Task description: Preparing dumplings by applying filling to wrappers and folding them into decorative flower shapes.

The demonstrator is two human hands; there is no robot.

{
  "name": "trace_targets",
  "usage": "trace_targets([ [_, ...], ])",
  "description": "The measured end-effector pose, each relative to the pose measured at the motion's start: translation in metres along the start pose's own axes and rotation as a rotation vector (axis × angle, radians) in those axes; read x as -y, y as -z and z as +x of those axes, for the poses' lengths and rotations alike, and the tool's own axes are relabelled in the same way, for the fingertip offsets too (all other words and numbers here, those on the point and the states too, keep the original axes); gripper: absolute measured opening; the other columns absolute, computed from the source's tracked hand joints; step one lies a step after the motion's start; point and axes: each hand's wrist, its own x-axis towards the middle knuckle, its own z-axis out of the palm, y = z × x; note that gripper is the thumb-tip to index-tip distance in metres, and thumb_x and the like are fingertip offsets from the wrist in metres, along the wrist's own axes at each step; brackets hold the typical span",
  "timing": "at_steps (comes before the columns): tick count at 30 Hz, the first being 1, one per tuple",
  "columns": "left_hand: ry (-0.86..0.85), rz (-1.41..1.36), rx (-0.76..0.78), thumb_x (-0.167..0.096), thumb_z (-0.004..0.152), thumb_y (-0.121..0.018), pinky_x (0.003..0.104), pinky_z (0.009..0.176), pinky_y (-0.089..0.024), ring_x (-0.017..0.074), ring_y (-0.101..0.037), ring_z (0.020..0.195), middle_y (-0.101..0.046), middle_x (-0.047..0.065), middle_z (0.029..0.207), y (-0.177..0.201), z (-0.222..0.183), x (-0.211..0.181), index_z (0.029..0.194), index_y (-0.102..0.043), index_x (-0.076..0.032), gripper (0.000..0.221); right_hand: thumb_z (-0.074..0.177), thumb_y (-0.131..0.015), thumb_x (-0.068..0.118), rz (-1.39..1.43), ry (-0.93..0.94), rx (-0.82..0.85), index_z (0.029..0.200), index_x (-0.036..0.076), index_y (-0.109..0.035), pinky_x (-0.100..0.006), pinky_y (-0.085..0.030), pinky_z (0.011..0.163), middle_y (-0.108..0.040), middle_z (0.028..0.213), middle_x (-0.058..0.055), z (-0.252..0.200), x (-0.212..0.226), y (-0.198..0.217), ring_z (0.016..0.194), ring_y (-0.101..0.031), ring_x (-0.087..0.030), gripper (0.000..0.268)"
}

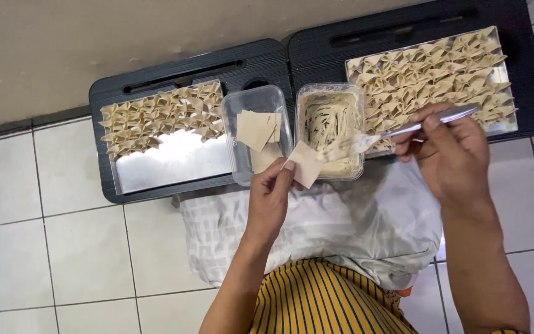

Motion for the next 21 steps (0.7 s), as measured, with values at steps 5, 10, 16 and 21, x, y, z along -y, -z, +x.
trace_targets([
  [5,-0.021,-0.12,0.058,-0.014,0.107,-0.05,0.027,0.076,-0.05,0.0134,-0.054,0.081,-0.061,0.005,0.092,0.001,-0.007,-0.004,0.093,-0.068,0.009,0.032,0.111,-0.052,0.014,-0.045,-0.013,0.076,0.12,0.006,-0.058,-0.025,-0.055,0.07,-0.073,0.1,-0.016,-0.007,-0.015,-0.005,0.079,-0.069,-0.018,0.013],
  [10,-0.027,-0.159,0.042,-0.013,0.107,-0.05,0.028,0.08,-0.052,0.0146,-0.053,0.085,-0.06,0.006,0.095,0.005,-0.012,-0.006,0.09,-0.066,0.008,0.031,0.112,-0.053,0.018,-0.181,0.077,0.12,0.12,0.004,-0.058,-0.024,-0.058,0.07,-0.073,0.102,-0.018,-0.017,-0.011,-0.007,0.076,-0.07,-0.019,0.017],
  [16,-0.061,-0.132,0.009,-0.011,0.106,-0.051,0.028,0.078,-0.051,0.014,-0.055,0.084,-0.066,0.007,0.101,0.007,-0.017,-0.007,0.1,-0.07,0.01,0.029,0.107,-0.058,0.016,-0.181,0.166,0.169,0.116,0.003,-0.064,-0.027,-0.068,0.076,-0.075,0.107,-0.018,-0.032,-0.008,-0.011,0.086,-0.077,-0.02,0.017],
  [21,-0.014,-0.16,0.014,-0.007,0.104,-0.052,0.029,0.083,-0.053,0.0159,-0.058,0.084,-0.07,0.01,0.1,0.007,-0.021,-0.013,0.107,-0.071,0.012,0.027,0.103,-0.058,0.013,-0.206,0.237,0.218,0.107,0.005,-0.066,-0.028,-0.068,0.079,-0.073,0.111,-0.016,-0.043,-0.006,-0.018,0.088,-0.076,-0.02,0.012],
])
